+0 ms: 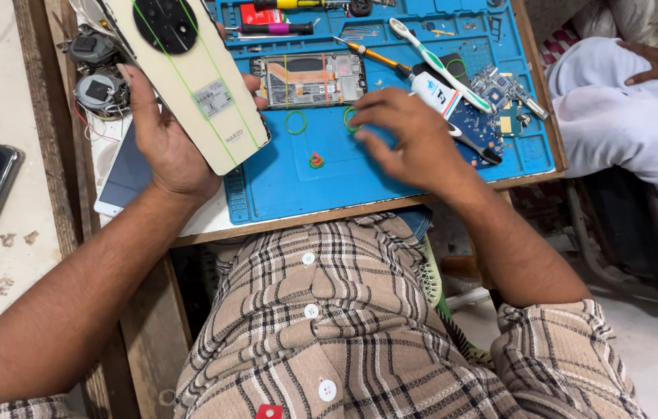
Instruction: The person cleans a smartphone with a cloth, then wraps a green rubber band around the device to hold it together. They repeatedly adjust the band and wipe the phone's surface while inspecting it.
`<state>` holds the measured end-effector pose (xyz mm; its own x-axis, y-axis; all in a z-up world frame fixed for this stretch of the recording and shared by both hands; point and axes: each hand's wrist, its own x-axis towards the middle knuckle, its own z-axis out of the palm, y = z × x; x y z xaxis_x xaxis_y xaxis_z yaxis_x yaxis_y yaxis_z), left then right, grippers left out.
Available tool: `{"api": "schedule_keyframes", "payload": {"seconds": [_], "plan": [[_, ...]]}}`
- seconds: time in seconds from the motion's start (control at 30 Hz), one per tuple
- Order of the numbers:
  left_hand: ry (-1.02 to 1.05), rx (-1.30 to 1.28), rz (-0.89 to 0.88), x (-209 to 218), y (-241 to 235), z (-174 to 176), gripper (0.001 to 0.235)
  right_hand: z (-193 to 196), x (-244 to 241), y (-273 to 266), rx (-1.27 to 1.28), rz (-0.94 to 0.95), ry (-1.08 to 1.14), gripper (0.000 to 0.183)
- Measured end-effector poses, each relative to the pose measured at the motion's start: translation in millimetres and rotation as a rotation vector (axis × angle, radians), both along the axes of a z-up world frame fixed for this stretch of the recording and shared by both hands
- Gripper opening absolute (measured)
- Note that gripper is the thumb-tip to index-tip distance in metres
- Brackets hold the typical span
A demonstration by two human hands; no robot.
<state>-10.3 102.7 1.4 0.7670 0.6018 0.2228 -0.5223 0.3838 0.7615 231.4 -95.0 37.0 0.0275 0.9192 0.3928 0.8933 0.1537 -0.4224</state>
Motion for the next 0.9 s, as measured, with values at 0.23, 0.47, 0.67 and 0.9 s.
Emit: {"api": "schedule_keyframes", "payload": {"seconds": [0.23, 0.47, 0.67, 0.9], "plan": [[0.073, 0.065, -0.04, -1, -8, 10, 0.099, -6, -37, 11, -0.012, 0.074, -0.048, 0.024], [0.011, 0.235, -0.091, 8, -13, 13, 0.099, -8, -35, 14, -0.067, 0.061, 0.098, 0.008], [0.007, 0.188, -0.288, 7, -11, 5, 0.092, -14, -8, 10, -0.077, 0.002, 0.733, 0.01], [0.072, 0.134, -0.52, 3, -29, 7, 0.084, -35, -10, 16, -0.056, 0.012, 1.05, 0.012]]}}
